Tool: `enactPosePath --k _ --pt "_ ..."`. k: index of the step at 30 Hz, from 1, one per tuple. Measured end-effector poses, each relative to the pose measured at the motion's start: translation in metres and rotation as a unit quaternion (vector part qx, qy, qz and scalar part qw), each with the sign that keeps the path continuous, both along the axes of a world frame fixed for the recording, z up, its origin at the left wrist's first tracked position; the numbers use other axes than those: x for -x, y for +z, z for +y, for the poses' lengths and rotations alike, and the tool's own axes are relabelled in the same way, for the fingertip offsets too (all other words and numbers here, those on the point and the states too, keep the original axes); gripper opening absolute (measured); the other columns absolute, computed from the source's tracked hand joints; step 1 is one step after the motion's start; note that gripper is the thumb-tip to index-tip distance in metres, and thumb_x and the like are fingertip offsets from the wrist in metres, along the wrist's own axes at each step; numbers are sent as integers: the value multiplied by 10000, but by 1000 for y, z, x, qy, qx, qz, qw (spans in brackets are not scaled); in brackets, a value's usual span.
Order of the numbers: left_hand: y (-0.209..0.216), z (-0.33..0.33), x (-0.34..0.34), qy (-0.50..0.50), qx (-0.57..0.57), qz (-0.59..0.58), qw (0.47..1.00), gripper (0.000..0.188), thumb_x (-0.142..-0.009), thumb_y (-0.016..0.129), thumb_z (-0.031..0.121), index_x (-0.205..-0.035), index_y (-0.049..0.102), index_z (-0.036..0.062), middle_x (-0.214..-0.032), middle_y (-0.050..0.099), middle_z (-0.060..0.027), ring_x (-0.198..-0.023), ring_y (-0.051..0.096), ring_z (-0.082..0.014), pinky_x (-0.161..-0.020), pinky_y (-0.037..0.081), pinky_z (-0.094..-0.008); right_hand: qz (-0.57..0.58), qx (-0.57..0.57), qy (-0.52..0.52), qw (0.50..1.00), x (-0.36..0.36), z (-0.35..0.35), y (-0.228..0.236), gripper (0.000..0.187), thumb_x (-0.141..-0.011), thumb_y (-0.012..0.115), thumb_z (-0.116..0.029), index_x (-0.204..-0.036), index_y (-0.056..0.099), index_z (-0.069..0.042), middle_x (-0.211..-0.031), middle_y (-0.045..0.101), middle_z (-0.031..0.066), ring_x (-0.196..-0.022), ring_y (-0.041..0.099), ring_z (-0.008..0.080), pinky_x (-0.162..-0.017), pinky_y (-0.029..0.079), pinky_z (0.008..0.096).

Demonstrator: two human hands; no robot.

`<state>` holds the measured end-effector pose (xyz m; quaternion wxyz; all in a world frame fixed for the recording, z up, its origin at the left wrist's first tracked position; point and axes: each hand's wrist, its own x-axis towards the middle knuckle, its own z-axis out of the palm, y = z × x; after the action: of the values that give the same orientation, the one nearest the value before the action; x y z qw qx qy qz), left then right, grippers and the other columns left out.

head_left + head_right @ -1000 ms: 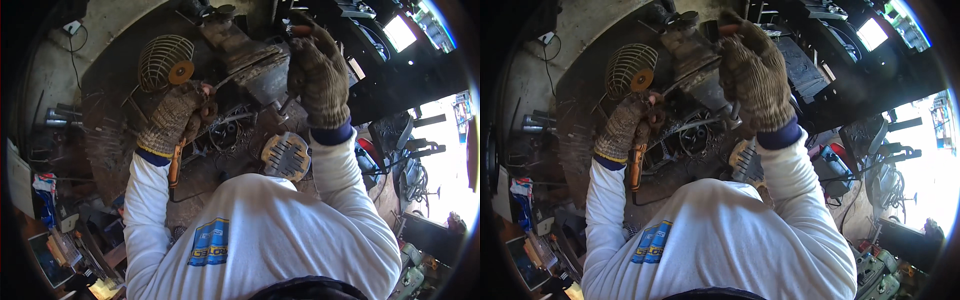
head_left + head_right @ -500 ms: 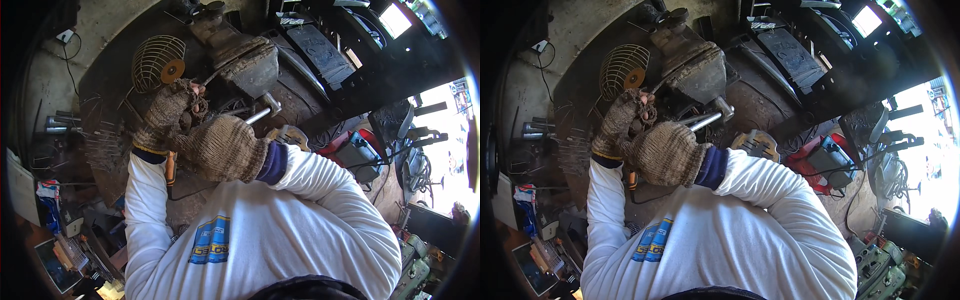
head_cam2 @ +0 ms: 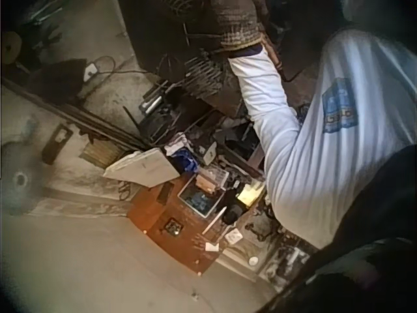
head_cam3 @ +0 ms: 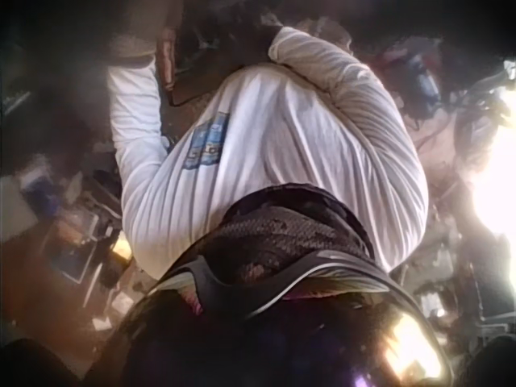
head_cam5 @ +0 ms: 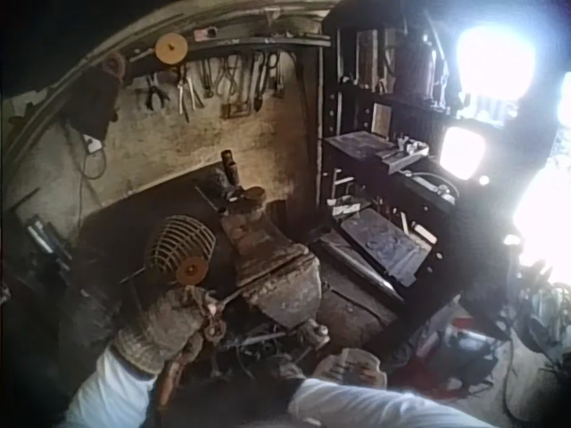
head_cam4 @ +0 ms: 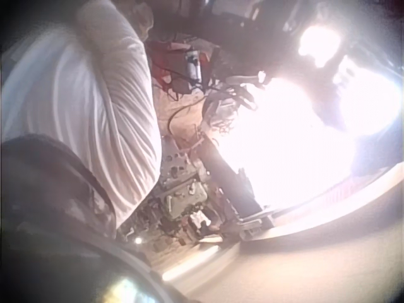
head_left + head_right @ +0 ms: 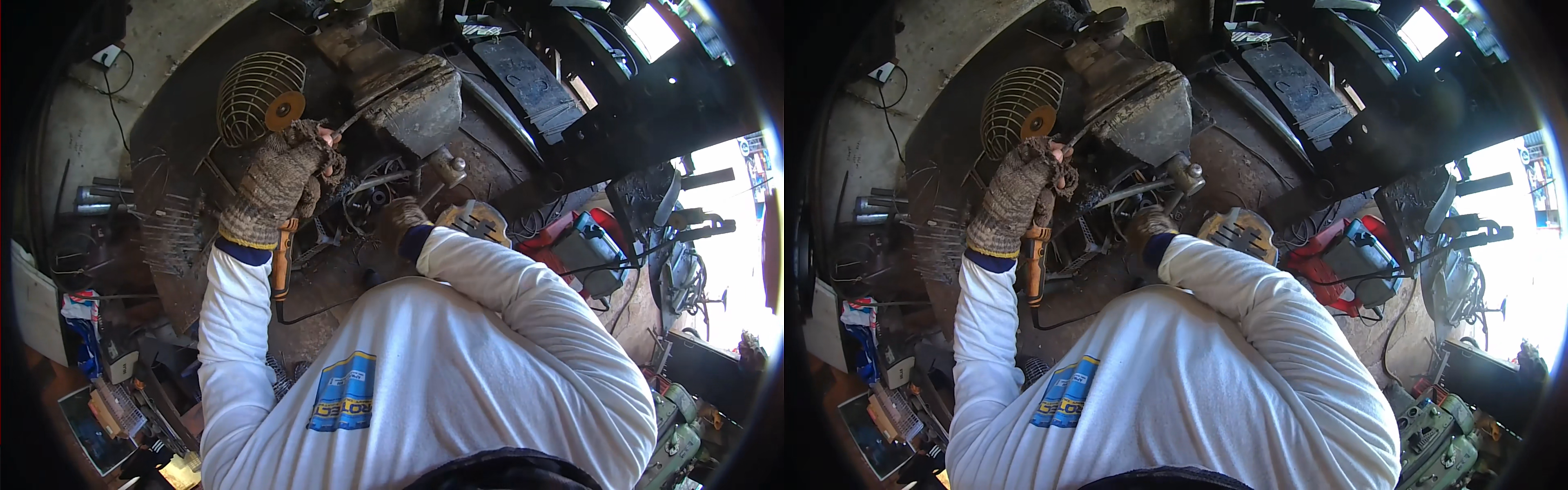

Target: The person uses a welding tool to fuse several metal rods onto a larger metal plate, holding the rods in place and striking an arc to weld them together on a workbench.

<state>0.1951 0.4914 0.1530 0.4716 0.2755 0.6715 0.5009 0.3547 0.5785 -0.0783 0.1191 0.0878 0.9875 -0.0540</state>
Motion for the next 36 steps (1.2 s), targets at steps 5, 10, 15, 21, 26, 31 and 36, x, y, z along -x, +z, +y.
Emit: enactPosePath --k 5,10,15,21,26,31,36 --pt "-13 10 4 7 -80 -7 997 247 -937 649 269 -1072 627 64 -763 612 -8 -591 532 -64 -469 395 -197 -188 -56 -180 964 -14 73 3 296 -802 650 -242 -1067 623 -111 -933 662 116 -842 648 273 -658 531 463" --pt "-26 15 -2 74 -129 21 989 248 -933 652 270 -1081 627 73 -715 608 4 -506 491 -51 -394 324 -186 92 295 -352 884 -80 148 7 546 -820 694 -225 -1306 462 -139 -1115 618 129 -1025 601 271 -744 547 456" --pt "0 27 -11 30 -43 -31 998 214 -930 647 284 -1085 623 139 -720 610 6 -408 438 -47 -355 308 -205 485 607 -358 517 -110 168 39 637 -802 752 -230 -1317 453 -6 -1160 613 160 -1123 570 335 -887 539 456" --pt "5 33 -15 46 -6 -54 997 174 -930 645 295 -1049 611 173 -722 610 7 -395 426 -41 -341 292 -209 532 826 -61 177 -100 187 126 340 -854 713 -295 -1059 607 -45 -852 576 72 -750 540 203 -808 456 364" --pt "3 35 -10 20 -13 -46 999 169 -934 641 306 -1040 608 180 -735 620 4 -399 435 -46 -332 300 -214 518 806 -205 203 -79 208 123 305 -898 666 -361 -927 579 -71 -691 508 12 -642 464 176 -682 421 325" --pt "-2 34 -7 40 -3 -58 997 179 -937 636 307 -1059 607 180 -744 630 0 -405 445 -47 -324 311 -212 507 774 -369 85 -64 206 96 291 -937 619 -355 -811 551 -101 -676 522 -4 -580 476 192 -604 461 325" --pt "-1 37 -8 28 -22 -72 997 171 -941 631 294 -1058 598 174 -750 630 -19 -399 447 -53 -325 323 -214 458 768 -439 85 -78 195 20 192 -953 615 -237 -880 516 -89 -658 510 36 -609 550 197 -646 537 348"
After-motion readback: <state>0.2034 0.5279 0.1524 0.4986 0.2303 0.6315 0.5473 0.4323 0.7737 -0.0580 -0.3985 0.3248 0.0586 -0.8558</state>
